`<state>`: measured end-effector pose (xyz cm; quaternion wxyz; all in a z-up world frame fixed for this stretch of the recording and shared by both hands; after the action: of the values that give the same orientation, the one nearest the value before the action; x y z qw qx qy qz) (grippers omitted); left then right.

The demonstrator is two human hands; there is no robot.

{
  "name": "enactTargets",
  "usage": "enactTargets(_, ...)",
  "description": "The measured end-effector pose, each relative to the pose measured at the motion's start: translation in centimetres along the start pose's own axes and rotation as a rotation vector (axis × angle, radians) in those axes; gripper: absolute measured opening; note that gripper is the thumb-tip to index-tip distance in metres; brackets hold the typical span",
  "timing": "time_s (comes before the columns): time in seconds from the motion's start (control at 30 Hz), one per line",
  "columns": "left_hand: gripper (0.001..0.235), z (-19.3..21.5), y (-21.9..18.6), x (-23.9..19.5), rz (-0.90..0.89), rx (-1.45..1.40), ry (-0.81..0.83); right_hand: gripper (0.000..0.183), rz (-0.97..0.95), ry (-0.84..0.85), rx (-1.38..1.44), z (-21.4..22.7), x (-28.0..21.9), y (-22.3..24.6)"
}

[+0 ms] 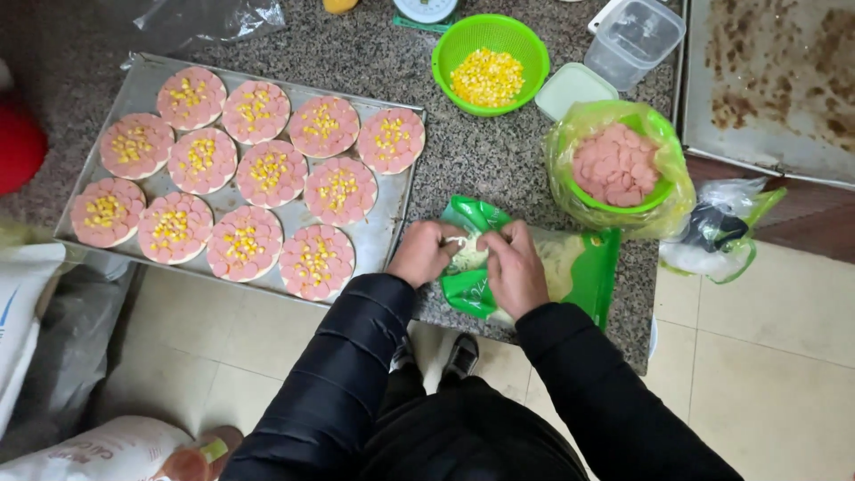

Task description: The person sprinkles shredded mozzarella cheese by hand onto small round pizza bases already topped with sliced ham and corn kernels on a metal baking tray. The person repeatedly reaches into a green bag to grab cheese and distributes it over each base.

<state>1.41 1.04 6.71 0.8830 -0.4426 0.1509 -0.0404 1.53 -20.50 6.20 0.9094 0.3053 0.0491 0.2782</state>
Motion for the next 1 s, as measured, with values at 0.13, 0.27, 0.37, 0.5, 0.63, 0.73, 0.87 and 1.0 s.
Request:
enactTargets(0.13, 0.022, -0.8, 1.7, 0.3, 0.002, -0.005, -0.011, 0.034, -0.09, 0.03, 0.008, 0.0, 0.2, 0.9)
enactTargets(0.27, 0.022, -0.6, 3.3, 0.8, -0.005, -0.017, 0.029, 0.04, -0.11, 0.044, -0.002, -0.3, 1.1, 1.7)
enactTargets(0.37, 0.024, -0.2, 4.9, 0.7, 0.001, -0.111, 0.027, 0.04, -0.178, 0.059, 0.019, -0.9, 1.1, 2.2)
enactTargets(0.5, 0.026, 2.6, 6.5, -0.1, -0.113, -0.315, 0.066, 0.033, -0.295, 0.048, 0.039, -2.3, 2.2, 3.8)
enactTargets(0.63, 0.023, 9.6, 5.7, -2.2, -0.153, -0.42, 0.135, 0.031, -0.307, -0.007, -0.038, -4.5, 4.0, 5.7)
enactTargets(0.73, 0.026, 13.8, 6.2, -4.3, -0.136, -0.454, 0.138, 0.03, -0.244, -0.11, -0.13, -7.4, 5.1, 5.5)
enactTargets(0.87, 0.03, 18.2, 8.4, -5.3, -0.153, -0.631, 0.139, 0.03, -0.208, -0.148, -0.115, -6.2, 8.9, 10.9)
enactTargets(1.0, 0.026, 22.2, 9.5, -6.8, -0.255, -0.398, -0.025, 0.041, -0.277, 0.047, 0.325, -6.4, 15.4, 14.3)
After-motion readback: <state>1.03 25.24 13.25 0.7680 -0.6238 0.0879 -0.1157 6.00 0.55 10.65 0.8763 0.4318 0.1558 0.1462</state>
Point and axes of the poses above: each hand's wrist, its own x-axis towards the middle knuckle, its own z-axis out of the back of the hand, y = z × x, the point moved 2 cm from there along x, towards the middle knuckle, and after that the axes turned 11 degrees about y, right-handed, at the moved point
